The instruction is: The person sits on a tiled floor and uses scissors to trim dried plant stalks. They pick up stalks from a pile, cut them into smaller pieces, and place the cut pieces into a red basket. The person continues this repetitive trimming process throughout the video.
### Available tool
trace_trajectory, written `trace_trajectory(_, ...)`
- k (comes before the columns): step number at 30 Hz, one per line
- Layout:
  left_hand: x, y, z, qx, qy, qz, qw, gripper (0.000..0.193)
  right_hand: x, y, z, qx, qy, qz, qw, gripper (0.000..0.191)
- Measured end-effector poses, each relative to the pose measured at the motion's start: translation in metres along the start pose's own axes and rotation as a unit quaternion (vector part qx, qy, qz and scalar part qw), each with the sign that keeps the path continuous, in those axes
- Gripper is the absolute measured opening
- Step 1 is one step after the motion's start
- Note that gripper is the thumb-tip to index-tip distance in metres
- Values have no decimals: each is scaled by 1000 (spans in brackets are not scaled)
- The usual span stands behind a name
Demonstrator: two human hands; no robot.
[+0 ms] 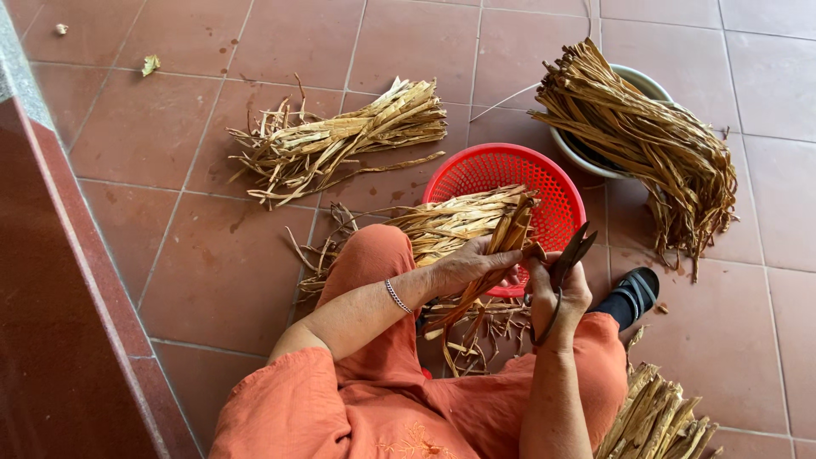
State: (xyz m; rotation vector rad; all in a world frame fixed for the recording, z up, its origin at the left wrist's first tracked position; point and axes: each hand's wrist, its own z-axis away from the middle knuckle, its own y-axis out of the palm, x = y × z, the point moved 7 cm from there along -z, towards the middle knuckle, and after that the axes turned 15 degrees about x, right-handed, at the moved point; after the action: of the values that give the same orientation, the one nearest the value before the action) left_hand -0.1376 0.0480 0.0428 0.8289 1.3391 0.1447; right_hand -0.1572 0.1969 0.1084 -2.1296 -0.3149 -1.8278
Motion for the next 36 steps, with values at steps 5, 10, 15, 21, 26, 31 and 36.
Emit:
trace_trajectory(5,-16,7,3,42,31,-106,993,30,4,-5,1,-12,-10,-77,997,10)
trace_trajectory(10,-21,15,2,-5,-13,-195,981,28,8,-20,2,-52,-20,-84,995,10)
trace_trajectory(15,-2,24,19,-58,-105,-159,980,29,-1,-35,23,-63,0,-86,994,11)
trace_trajectory(21,1,28,21,-31,27,-159,986,21,-22,-23,27,-20,15,-87,996,13)
trace_trajectory(26,-1,6,17,-84,102,-31,991,11,-27,-6,27,94,51,10,994,44)
trace_trajectory(31,-4,-2,20,-143,95,-73,983,9,-28,9,35,144,88,114,979,61)
trace_trajectory(36,-5,5,21,-115,89,-72,987,10,-19,9,36,135,106,173,970,69)
